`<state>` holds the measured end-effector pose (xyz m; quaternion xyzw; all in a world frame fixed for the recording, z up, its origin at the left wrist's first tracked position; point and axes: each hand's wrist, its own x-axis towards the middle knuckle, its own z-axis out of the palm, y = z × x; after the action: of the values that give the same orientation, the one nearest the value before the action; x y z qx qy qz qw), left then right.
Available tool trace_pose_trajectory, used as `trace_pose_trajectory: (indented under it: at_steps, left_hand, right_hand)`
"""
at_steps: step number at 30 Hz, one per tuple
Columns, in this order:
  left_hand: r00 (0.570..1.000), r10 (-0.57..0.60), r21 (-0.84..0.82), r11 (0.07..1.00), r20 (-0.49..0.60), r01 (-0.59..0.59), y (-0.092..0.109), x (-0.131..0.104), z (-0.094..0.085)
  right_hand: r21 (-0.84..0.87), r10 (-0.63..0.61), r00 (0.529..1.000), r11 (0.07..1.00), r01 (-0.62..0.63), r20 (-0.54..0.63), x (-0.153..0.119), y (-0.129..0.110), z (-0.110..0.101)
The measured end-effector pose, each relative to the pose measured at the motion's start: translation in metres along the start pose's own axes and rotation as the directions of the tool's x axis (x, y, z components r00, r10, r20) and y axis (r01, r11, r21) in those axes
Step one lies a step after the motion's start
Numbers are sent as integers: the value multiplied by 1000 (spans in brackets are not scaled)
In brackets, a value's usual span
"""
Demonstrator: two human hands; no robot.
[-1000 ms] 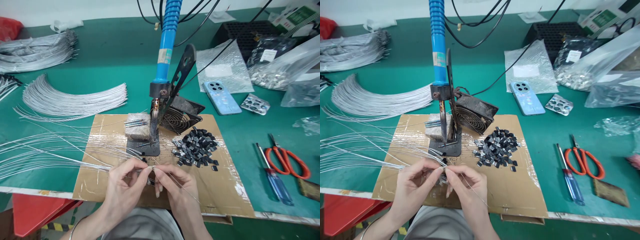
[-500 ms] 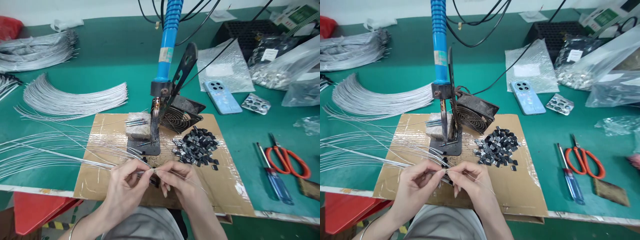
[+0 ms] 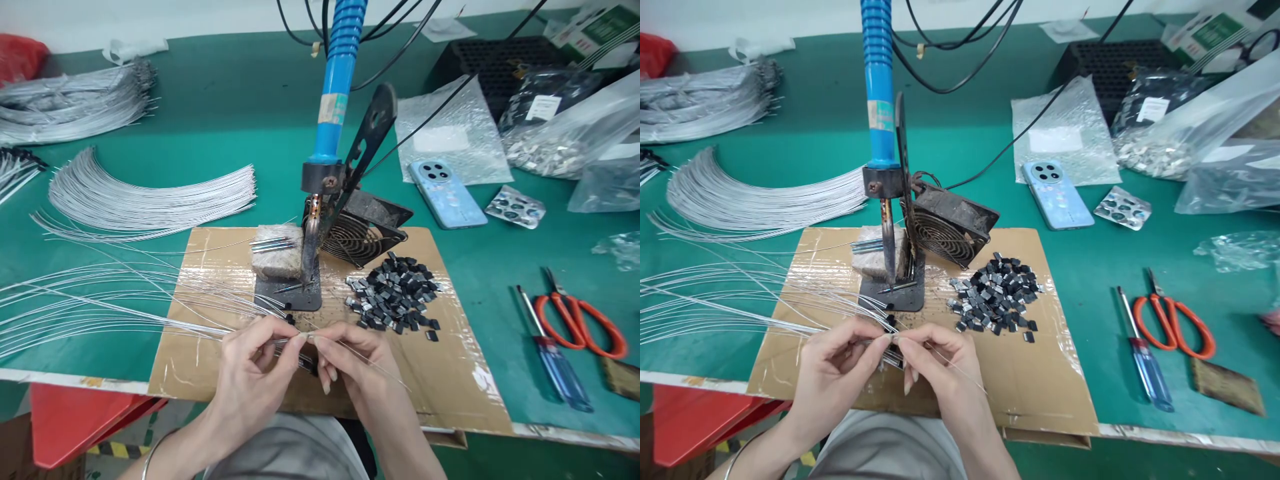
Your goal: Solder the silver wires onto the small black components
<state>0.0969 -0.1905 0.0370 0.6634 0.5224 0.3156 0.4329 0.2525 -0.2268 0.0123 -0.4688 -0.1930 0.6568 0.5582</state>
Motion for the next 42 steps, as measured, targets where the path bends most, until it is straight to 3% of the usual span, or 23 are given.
trace_pose_trajectory:
  at_steps: [18, 34, 42]
  left_hand:
    - [975, 210, 133, 971, -69, -200, -4, -4, 4]
    - [996, -57, -9, 998, -67, 57, -2, -6, 8]
    - [990, -110, -71, 992, -89, 104, 0, -7, 10]
  right_hand:
    - [116, 7, 999, 993, -3, -33, 1, -1, 8]
    - [94, -57, 995, 994, 64, -77, -3, 5, 13]
    - [131, -71, 995, 988, 80, -72, -3, 13, 12]
